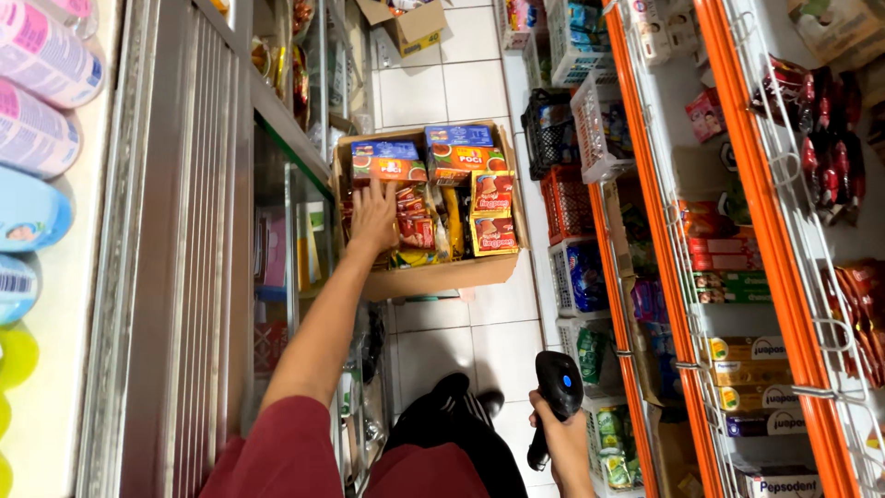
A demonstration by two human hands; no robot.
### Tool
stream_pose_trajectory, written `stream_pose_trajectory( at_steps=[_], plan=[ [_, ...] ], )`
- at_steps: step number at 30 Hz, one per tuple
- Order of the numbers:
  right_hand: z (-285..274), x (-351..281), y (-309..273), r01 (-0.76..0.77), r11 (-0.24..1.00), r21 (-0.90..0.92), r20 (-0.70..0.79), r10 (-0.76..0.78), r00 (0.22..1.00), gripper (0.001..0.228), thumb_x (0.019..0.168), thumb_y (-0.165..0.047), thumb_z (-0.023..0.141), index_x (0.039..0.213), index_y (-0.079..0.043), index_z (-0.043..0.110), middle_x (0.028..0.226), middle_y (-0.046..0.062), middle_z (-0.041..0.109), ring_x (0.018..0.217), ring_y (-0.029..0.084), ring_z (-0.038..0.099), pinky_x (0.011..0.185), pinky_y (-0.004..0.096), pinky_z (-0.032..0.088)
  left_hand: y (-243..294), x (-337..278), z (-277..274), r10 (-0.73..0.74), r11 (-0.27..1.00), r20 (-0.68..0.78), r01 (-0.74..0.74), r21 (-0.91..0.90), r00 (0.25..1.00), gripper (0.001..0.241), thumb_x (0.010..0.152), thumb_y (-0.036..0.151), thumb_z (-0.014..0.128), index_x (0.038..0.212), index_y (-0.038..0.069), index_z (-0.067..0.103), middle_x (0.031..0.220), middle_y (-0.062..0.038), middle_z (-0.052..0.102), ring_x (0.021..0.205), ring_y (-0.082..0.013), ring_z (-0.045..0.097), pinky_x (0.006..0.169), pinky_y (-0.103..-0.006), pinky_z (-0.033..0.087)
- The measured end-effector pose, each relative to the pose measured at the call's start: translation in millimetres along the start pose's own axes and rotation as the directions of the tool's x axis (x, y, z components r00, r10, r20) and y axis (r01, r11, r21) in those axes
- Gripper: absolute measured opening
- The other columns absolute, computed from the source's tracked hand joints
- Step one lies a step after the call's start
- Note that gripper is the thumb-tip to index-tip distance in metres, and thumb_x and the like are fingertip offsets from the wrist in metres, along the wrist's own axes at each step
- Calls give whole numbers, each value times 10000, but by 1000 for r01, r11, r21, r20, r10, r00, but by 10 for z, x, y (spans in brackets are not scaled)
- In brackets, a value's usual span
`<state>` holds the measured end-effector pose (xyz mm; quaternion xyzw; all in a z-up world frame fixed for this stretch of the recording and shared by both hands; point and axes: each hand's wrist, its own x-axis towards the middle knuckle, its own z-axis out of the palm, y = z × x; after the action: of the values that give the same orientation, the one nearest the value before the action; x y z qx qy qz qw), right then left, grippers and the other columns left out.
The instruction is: The person restocks store shelves by taking various packaged food and drink items from a cardboard box, scanning each item's barcode with a handheld scanner, and placing them onto the shelves.
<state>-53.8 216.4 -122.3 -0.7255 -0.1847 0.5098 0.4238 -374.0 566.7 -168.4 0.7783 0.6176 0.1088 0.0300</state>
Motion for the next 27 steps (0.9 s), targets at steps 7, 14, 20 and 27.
stream_pose_trajectory(
  at_steps=[7, 14, 20, 27],
  plan=[
    [-197, 226, 40, 40, 996, -83, 64, -35, 997, 174, 821, -86, 757, 944, 35, 734, 706, 57, 661, 585, 141, 581, 571, 303, 451, -75, 22, 243, 21, 998, 110, -28, 58, 994, 712, 690, 35, 770, 1330, 40, 459, 1278, -212, 544, 1043, -356, 647, 895, -453, 499],
    [-397, 581, -29, 119, 966, -229, 162, -83, 983, 204, 805, -122, 800, 920, 39, 750, 708, 77, 659, 591, 150, 589, 569, 307, 452, -109, -10, 96, 87, 994, 116, -79, -70, 989, 653, 676, 102, 800, 1262, 39, 518, 994, -214, 687, 942, -435, 668, 799, -527, 531],
    [123, 723, -691, 441, 720, -536, 429, -218, 877, 305, 717, -187, 859, 946, -20, 744, 751, 51, 756, 687, 178, 707, 663, 336, 557, -125, 136, -534, 18, 969, 56, -3, -246, 998, 584, 689, 126, 823, 1199, 63, 546, 926, -237, 698, 906, -481, 659, 762, -565, 523],
    [1646, 1083, -1534, 874, 432, -223, 805, -424, 415, 503, 707, -91, 794, 1192, -21, 682, 1268, 192, 634, 1151, 380, 640, 964, 418, 523, -206, 491, -1142, -63, 872, 14, 62, -485, 998, 560, 689, 22, 777, 1194, 73, 539, 931, -268, 702, 930, -508, 651, 796, -572, 509]
  ],
)
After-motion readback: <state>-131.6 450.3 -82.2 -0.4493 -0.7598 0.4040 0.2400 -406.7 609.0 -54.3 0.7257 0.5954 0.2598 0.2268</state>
